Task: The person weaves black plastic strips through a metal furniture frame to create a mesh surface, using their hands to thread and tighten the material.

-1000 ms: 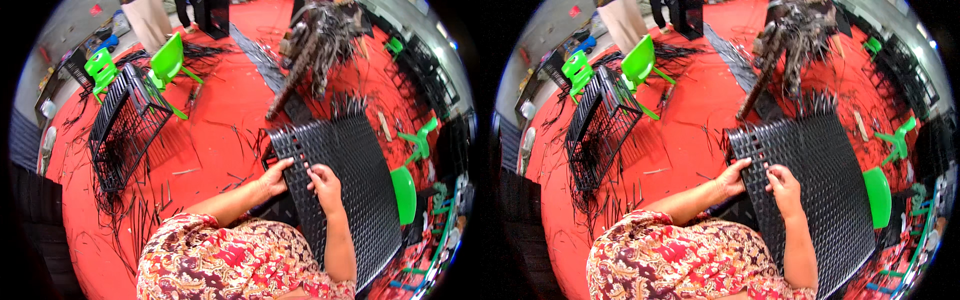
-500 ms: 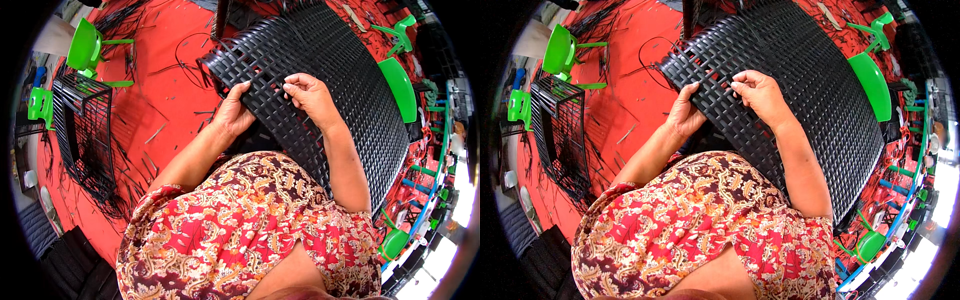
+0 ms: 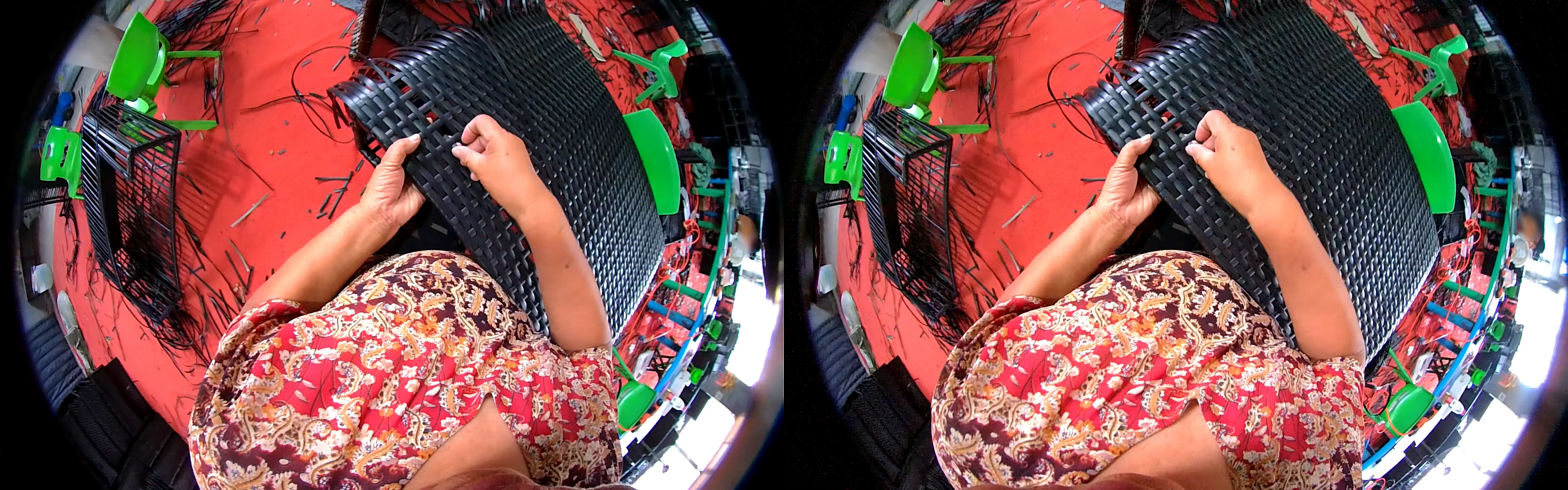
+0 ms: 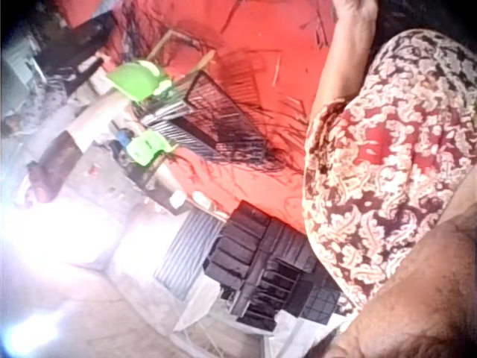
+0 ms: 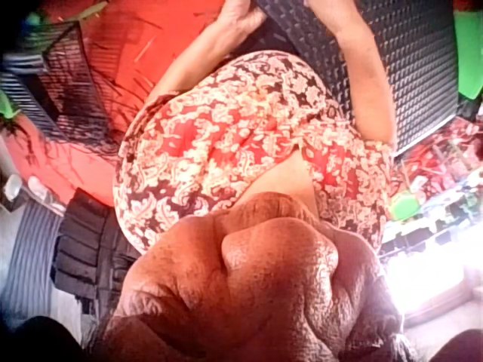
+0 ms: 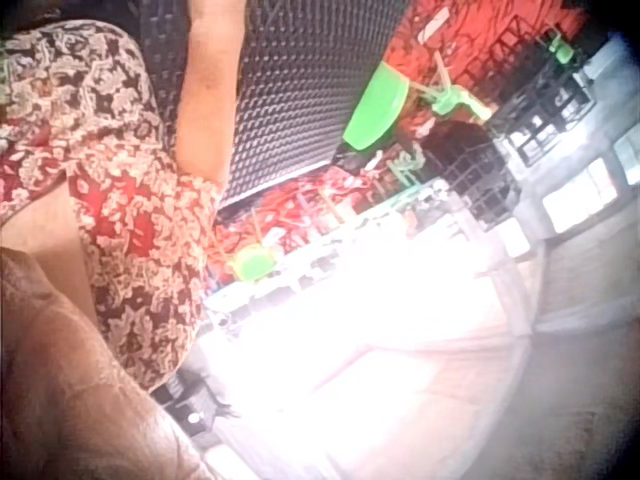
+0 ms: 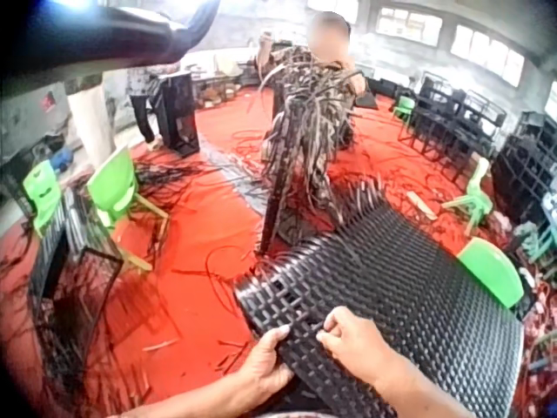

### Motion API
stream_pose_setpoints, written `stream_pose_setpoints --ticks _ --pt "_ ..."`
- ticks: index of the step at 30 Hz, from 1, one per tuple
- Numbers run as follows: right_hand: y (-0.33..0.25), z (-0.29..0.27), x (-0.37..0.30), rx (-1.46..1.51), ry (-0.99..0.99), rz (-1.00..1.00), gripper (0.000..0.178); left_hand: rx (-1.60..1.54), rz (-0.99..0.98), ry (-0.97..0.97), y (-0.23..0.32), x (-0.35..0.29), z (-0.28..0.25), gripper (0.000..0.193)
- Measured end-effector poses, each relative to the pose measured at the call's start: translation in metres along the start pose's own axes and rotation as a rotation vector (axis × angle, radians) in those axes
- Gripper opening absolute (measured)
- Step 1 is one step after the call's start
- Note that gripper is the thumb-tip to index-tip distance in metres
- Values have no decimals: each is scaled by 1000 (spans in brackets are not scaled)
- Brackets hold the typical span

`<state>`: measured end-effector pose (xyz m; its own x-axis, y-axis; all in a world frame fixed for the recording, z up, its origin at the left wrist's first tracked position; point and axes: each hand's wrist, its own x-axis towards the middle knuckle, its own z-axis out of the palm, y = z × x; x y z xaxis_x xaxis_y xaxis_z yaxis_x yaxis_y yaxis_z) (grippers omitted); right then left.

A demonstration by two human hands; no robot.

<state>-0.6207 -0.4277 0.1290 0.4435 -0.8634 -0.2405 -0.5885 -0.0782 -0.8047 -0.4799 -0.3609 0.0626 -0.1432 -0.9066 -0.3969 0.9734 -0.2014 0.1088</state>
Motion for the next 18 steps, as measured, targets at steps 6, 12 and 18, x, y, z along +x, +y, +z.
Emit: stream_pose_setpoints --ticks 6,12,18 --pt "6 5 -14 -301 289 -411 22 -40 -17 -35 -3 2 -6 39" --pt "8 9 11 -237 144 -419 21 -7 -10 -32 -2 3 -13 38" --pt "12 7 12 -447 199 -619 7 -154 -116 -162 16 4 -6 40"
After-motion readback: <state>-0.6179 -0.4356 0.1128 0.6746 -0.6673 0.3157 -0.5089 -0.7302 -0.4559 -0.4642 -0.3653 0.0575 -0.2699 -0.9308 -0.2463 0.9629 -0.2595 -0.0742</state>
